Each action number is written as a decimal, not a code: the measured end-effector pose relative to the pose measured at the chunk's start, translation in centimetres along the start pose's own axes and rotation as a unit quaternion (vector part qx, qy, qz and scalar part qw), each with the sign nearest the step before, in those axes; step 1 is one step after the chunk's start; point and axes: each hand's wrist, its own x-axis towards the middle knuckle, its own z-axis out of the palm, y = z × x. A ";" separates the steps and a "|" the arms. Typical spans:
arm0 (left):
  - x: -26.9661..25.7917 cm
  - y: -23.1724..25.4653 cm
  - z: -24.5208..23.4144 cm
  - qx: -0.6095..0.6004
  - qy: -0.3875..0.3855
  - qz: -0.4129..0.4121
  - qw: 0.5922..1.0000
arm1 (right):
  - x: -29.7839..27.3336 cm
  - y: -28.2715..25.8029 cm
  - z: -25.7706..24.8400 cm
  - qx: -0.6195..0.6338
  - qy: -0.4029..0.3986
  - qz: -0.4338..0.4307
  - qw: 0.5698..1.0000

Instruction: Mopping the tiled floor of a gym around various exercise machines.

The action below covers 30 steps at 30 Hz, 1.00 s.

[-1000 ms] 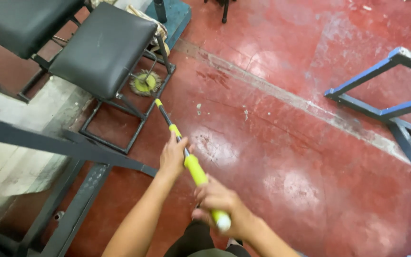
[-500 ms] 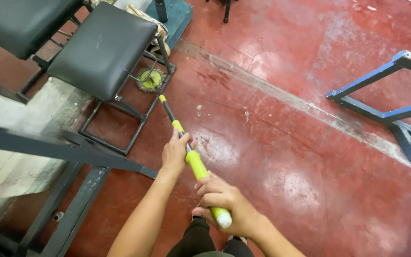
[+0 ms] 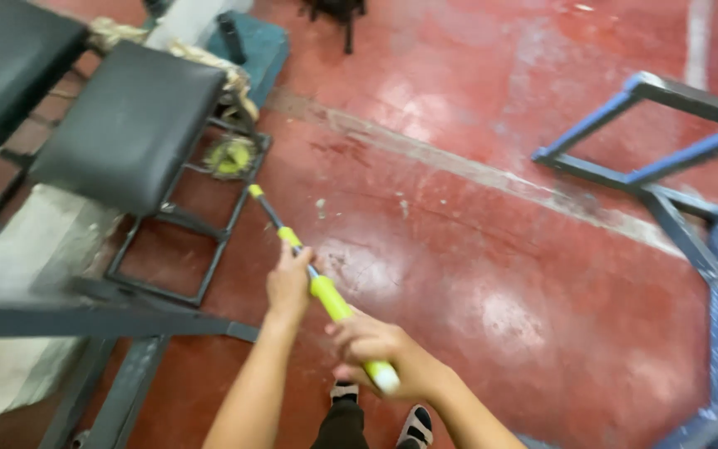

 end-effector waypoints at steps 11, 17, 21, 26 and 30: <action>-4.8 12.4 -3.5 -0.150 0.152 0.130 0.968 | -8.5 -7.0 -3.8 0.042 0.137 -0.030 0.989; -15.5 21.7 -5.5 -0.178 0.070 0.225 0.955 | -20.5 -17.3 -1.9 0.003 0.254 0.009 0.967; -22.2 25.2 -4.2 -0.198 0.005 0.323 0.925 | -26.9 -22.1 1.8 -0.041 0.322 0.084 0.942; -33.1 30.2 -0.9 -0.291 -0.114 0.422 0.851 | -36.2 -28.5 5.8 -0.130 0.365 0.121 0.914; -42.4 36.7 -1.7 -0.312 -0.151 0.485 0.803 | -43.2 -34.5 9.8 -0.231 0.444 0.149 0.853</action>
